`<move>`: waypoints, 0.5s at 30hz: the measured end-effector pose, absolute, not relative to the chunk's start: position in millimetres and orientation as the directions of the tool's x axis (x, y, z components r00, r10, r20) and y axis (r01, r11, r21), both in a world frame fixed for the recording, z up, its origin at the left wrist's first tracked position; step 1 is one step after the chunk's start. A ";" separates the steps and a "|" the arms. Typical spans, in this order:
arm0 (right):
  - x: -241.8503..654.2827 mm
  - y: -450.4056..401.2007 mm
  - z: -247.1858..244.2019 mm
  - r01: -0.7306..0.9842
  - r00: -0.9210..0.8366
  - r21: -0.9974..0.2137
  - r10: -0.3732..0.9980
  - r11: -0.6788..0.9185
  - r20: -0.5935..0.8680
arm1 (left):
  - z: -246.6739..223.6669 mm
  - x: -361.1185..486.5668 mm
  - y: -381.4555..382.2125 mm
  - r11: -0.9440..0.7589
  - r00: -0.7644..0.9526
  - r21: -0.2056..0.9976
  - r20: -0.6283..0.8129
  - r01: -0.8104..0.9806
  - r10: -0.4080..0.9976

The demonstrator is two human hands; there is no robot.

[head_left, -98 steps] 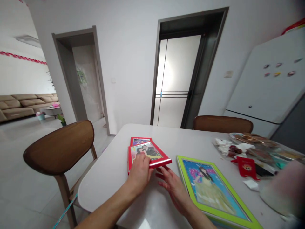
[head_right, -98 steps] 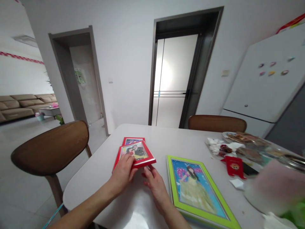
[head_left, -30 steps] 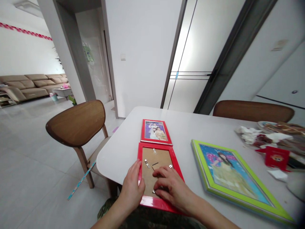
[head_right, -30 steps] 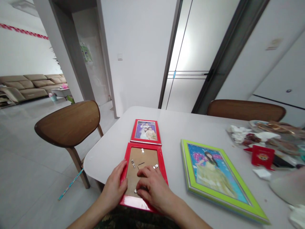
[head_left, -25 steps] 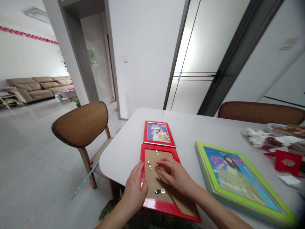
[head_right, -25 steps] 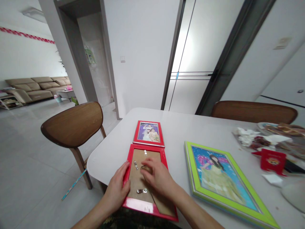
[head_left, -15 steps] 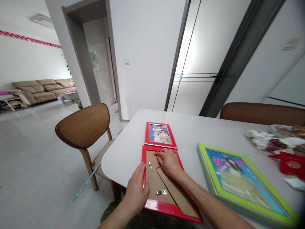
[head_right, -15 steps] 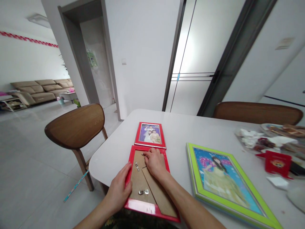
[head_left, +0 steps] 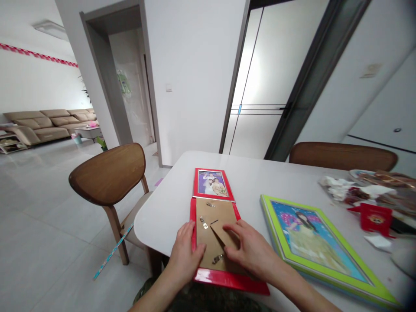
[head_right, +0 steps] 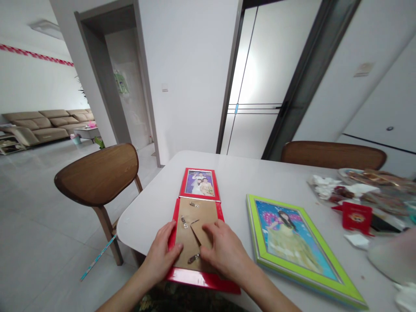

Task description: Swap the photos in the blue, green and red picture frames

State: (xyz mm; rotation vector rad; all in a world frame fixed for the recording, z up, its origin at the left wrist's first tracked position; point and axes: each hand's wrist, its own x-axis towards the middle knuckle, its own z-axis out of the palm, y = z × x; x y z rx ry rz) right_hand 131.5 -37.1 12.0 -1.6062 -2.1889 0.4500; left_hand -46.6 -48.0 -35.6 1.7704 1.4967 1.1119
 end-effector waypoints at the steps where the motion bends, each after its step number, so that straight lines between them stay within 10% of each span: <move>1: 128.5 -37.1 20.5 0.829 -0.270 -0.476 0.955 0.295 0.122 | -30.2 -45.1 -47.0 -0.218 0.017 0.860 0.237 0.462 0.971; 7: 138.2 -33.6 31.3 0.754 -0.261 -0.567 0.944 0.331 0.203 | -13.5 -70.0 -38.8 0.002 0.023 0.996 0.000 -0.089 1.000; 15: 170.0 -17.7 -22.9 0.913 -0.068 -0.398 0.996 0.088 0.065 | -29.0 -160.9 -27.4 0.098 -0.162 0.960 -0.056 0.261 0.985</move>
